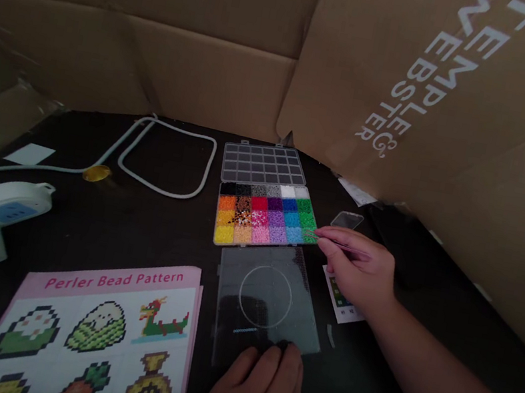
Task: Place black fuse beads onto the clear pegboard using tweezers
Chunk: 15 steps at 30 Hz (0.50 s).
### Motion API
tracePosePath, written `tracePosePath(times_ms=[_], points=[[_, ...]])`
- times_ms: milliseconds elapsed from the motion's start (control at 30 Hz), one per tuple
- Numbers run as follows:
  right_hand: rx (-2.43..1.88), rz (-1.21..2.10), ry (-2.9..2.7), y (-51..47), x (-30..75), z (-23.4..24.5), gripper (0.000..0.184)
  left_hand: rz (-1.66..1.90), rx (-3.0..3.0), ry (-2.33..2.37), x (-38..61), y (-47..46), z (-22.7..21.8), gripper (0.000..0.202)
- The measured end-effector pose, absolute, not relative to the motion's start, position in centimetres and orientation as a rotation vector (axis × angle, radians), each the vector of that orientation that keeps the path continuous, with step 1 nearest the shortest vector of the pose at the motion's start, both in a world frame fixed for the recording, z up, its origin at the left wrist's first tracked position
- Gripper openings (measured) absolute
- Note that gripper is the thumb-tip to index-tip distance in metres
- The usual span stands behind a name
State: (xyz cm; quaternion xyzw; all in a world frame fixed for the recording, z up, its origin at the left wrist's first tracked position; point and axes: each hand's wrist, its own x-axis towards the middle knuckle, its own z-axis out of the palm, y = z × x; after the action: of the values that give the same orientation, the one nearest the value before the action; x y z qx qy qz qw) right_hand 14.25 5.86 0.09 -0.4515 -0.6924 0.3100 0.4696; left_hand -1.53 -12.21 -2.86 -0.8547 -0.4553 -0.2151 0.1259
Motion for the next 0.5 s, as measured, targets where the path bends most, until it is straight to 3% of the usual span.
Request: tracePosePath(times_ms=[500], points=[[-1.228, 0.900, -1.564, 5.66, 13.52, 0.06, 0.010, -0.556, -2.443, -1.300, -1.61, -12.29, -3.77, 0.026]])
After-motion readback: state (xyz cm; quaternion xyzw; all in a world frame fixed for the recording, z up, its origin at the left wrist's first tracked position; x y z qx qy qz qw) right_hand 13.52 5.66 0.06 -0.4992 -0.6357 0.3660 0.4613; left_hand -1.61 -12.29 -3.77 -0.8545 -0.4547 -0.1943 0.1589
